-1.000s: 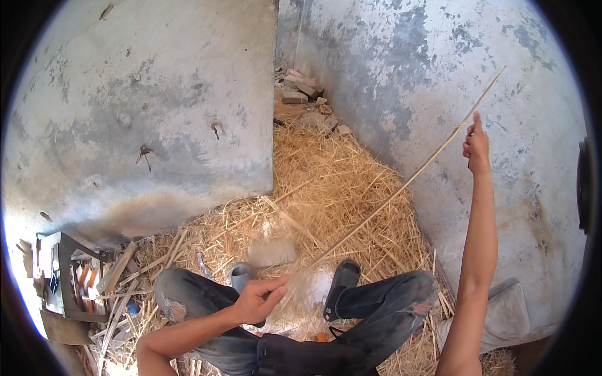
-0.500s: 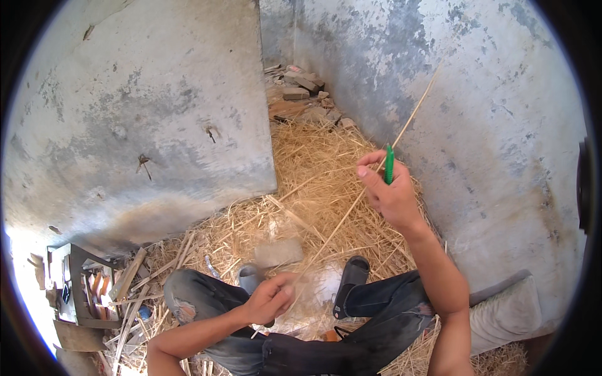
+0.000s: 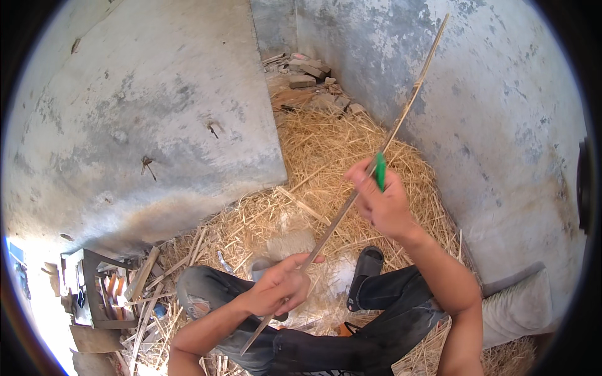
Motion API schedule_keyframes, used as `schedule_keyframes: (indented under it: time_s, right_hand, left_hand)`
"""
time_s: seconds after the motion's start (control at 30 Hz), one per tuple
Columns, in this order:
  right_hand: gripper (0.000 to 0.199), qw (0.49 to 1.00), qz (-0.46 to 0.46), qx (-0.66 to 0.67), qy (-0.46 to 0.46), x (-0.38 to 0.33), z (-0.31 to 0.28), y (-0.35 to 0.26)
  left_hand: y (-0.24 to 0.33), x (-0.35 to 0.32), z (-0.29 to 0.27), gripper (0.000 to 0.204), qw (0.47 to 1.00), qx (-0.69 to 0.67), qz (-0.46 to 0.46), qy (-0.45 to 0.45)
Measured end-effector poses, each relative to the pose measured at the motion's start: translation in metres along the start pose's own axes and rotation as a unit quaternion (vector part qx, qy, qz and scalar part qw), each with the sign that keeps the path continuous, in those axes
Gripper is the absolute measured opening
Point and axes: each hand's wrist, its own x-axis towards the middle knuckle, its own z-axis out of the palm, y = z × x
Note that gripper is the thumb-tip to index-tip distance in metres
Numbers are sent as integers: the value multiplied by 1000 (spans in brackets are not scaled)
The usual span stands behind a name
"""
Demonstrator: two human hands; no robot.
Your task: The person whittles and shapes long bamboo strips using a large knife and then a smaller utility knife while sitting on a straw-covered floor.
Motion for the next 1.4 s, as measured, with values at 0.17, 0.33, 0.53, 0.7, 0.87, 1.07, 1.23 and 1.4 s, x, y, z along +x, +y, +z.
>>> schedule_keyframes:
  time_s: [0.17, 0.33, 0.53, 0.7, 0.87, 1.07, 1.23, 1.4]
  right_hand:
    - [34, 989, -29, -2, 145, 22, -52, 2]
    - [42, 976, 5, -64, 210, 16, -52, 19]
    - [42, 985, -9, -141, 102, -10, 12, 45]
    - [48, 958, -44, -280, 40, -8, 19, 24]
    - [55, 913, -37, -397, -91, -35, 23, 11]
    - [51, 874, 17, -445, -195, -62, 45, 25]
    - [49, 861, 10, -467, -202, -61, 51, 27]
    - [52, 892, 34, -437, -114, -27, 31, 25]
  left_hand:
    - [-8, 2, 0, 44, 996, -42, -72, -40]
    - [-17, 0, -9, 47, 995, -5, -81, -55]
    - [-4, 13, 9, 59, 992, 101, -68, 35]
    - [-16, 12, 2, 59, 994, 68, -28, 85]
    - [-16, 9, -3, 63, 995, 23, 4, 97]
    - [-11, 10, -7, 82, 994, 7, 32, 103]
    - [-11, 10, -7, 93, 994, -15, -1, 107]
    - [-13, 6, -9, 91, 994, -6, -25, 106]
